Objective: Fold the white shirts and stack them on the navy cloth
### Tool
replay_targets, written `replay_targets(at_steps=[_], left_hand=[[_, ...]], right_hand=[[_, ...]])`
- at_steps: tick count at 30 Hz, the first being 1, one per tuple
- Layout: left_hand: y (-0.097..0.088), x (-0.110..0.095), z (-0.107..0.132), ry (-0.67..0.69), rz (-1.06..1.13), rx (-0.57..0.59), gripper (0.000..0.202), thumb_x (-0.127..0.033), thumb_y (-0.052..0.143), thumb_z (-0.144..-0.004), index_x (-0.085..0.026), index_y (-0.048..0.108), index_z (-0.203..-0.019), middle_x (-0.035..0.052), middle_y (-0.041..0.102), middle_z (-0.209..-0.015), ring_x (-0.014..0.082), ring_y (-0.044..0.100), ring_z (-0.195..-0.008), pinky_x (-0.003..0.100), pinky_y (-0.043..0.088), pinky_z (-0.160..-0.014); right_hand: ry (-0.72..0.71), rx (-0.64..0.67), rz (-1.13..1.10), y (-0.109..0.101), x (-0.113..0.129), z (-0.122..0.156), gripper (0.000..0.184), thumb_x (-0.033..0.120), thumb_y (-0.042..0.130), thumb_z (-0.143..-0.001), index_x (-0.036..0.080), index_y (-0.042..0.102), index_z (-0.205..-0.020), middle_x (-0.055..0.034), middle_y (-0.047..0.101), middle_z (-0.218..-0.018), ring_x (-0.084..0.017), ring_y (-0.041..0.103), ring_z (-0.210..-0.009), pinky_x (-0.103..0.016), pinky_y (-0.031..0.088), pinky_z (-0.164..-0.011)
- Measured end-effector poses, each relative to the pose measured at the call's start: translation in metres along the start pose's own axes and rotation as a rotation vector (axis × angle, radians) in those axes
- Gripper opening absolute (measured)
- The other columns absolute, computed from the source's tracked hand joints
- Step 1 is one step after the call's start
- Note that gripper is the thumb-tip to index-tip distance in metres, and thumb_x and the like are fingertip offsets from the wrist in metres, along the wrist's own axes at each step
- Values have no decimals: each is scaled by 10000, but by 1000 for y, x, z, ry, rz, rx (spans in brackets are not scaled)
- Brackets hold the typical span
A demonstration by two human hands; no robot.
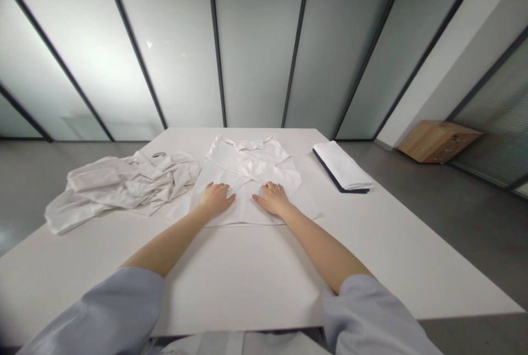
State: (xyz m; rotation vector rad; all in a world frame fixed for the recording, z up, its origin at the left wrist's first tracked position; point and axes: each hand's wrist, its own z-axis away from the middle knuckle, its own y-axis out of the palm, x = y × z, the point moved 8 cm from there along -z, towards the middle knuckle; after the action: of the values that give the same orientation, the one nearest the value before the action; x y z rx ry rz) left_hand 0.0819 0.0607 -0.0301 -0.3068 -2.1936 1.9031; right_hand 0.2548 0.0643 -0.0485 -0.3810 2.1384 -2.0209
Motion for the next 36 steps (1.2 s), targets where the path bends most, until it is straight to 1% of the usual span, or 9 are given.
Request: replay_targets(at_steps=[4, 8, 13, 16, 19, 21, 25, 32, 36], left_hand=[[6, -4, 2, 22, 48, 19, 449, -513, 401, -918, -159, 604, -1104, 138, 662, -1151, 265, 582, -1125, 465, 274, -1081], [18, -8, 2, 56, 72, 3, 614, -601, 336, -911, -132, 515, -1264, 188, 482, -1403, 289, 409, -1328, 466, 279, -1085], [19, -10, 3, 106, 135, -42, 756, -702, 336, -860, -162, 424, -1382, 176, 396, -1476, 328, 320, -1382, 501, 228, -1110], [9, -24, 9, 296, 175, -73, 797, -719, 429, -817, -180, 418, -1404, 154, 338, -1515, 311, 272, -1406, 482, 160, -1150], [4, -38, 18, 461, 202, -43, 846, -736, 553, -731, -200, 470, -1380, 147, 354, -1507, 305, 290, -1397, 463, 155, -1159], [5, -42, 21, 486, 215, 1, 794, -719, 583, -723, -235, 514, -1349, 125, 401, -1482, 295, 339, -1373, 456, 198, -1146], [8, -43, 18, 451, 252, 62, 584, -617, 558, -813, -264, 584, -1278, 78, 494, -1420, 243, 449, -1301, 384, 304, -1100], [8, -44, 13, 440, 258, 52, 417, -522, 532, -870, -239, 665, -1145, 65, 593, -1314, 208, 556, -1192, 314, 408, -1016], [6, -46, 12, 454, 242, 51, 316, -397, 532, -884, -228, 658, -1119, 53, 634, -1242, 191, 581, -1145, 291, 431, -982]], right_hand=[[11, -19, -33, 10, -9, -6, 574, 559, 344, -945, 147, 515, -1307, -179, 437, -1428, -304, 381, -1323, -459, 245, -1081], [42, -56, -66, 17, -21, -11, 590, 542, 358, -944, 156, 450, -1380, -147, 388, -1484, -314, 255, -1403, -468, 199, -1114], [-34, -174, -69, 10, -19, -9, 488, 467, 477, -910, 199, 523, -1315, -126, 459, -1430, -286, 339, -1356, -439, 245, -1100], [-130, -233, -117, 2, -11, -7, 353, 366, 528, -887, 184, 611, -1178, -119, 563, -1299, -251, 462, -1237, -382, 330, -1036], [-175, -250, -168, -5, -6, -5, 222, 300, 526, -885, 181, 655, -1021, -95, 637, -1126, -221, 536, -1097, -346, 374, -965], [-176, -244, -182, -7, -5, -5, 193, 281, 522, -887, 176, 660, -970, -91, 648, -1072, -216, 546, -1059, -339, 376, -947], [-172, -223, -206, -11, -4, -4, 205, 267, 506, -894, 174, 667, -979, -90, 654, -1068, -215, 541, -1066, -336, 364, -951], [-189, -189, -202, -7, -3, -6, 224, 286, 496, -914, 170, 673, -985, -91, 662, -1069, -212, 546, -1066, -329, 364, -948], [-202, -173, -200, -5, -1, -5, 229, 308, 508, -921, 169, 674, -993, -86, 654, -1081, -196, 548, -1073, -311, 362, -953]])
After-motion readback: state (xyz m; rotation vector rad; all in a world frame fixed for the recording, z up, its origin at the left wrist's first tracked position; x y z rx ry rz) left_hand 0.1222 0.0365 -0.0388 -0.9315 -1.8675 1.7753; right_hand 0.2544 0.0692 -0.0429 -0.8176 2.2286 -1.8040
